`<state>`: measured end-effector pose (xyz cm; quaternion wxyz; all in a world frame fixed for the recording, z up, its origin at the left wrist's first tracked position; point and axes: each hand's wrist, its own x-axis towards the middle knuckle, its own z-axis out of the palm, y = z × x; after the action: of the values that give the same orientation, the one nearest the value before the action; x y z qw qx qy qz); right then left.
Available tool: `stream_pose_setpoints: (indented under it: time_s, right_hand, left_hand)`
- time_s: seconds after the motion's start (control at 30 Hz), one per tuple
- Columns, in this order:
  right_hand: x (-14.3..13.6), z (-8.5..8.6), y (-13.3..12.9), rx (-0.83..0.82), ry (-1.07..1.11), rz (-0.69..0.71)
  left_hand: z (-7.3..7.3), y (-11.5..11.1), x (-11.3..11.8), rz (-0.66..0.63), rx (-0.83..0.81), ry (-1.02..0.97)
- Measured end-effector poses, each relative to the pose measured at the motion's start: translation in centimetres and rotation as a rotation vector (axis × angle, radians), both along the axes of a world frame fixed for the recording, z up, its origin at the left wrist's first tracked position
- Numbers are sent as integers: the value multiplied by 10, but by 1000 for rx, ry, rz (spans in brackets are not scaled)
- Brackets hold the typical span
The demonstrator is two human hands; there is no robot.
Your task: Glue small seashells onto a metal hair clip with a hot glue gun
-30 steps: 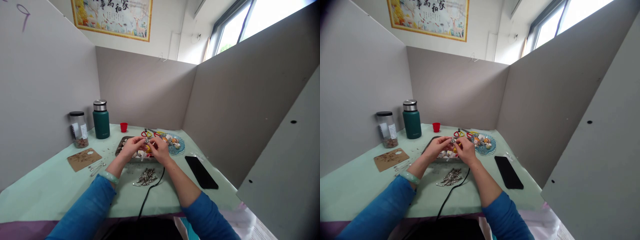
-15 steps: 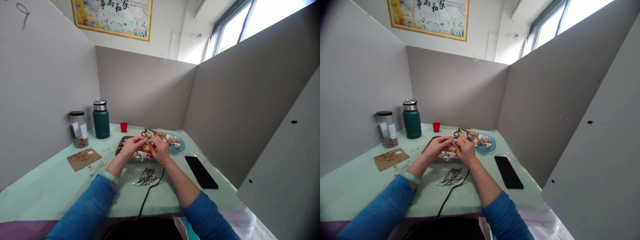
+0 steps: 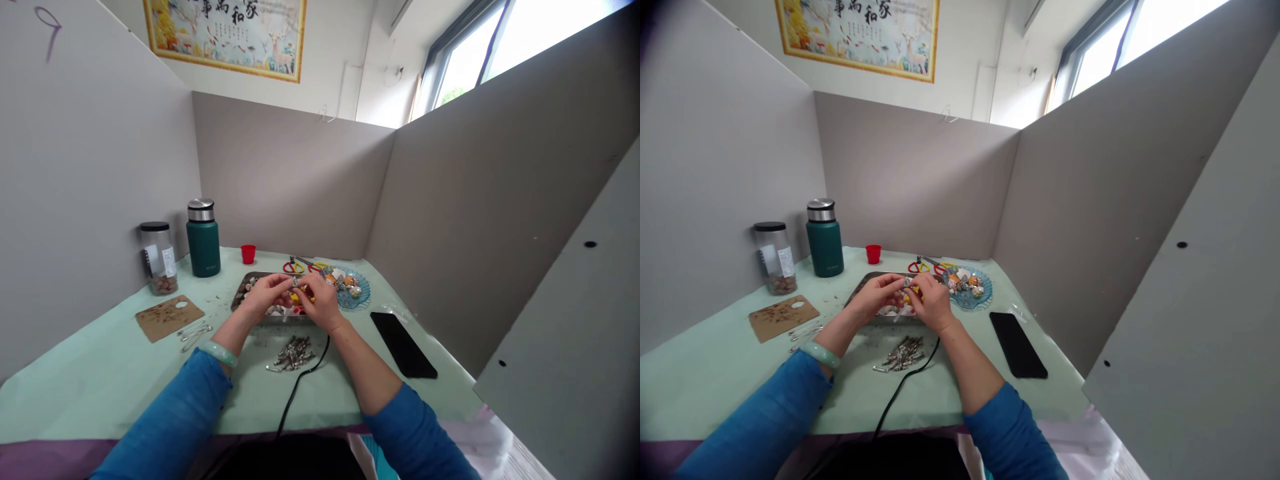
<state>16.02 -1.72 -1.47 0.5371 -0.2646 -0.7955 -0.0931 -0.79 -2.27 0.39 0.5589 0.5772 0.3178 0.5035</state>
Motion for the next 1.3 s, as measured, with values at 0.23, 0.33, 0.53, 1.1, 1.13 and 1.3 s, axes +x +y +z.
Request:
stream_pose_setpoints:
  time_s: [0.23,0.33,0.53,1.1,1.13,1.3]
  right_hand:
    - [-1,4,-5,-8,-14,17]
    - [-1,4,-6,-11,-8,7]
    - [-1,3,-5,-10,17,-5]
    - [-2,5,-4,-12,113,-23]
    - [-1,4,-4,-11,112,-23]
    - [-2,4,-4,-19,102,-19]
  left_hand:
    - [1,-1,3,-5,-5,-60]
    - [2,-3,3,10,15,-76]
    - [2,-4,3,44,81,-50]
    - [5,-10,4,-69,145,-26]
    - [4,-10,4,-69,149,-18]
    - [4,-9,5,-45,150,-35]
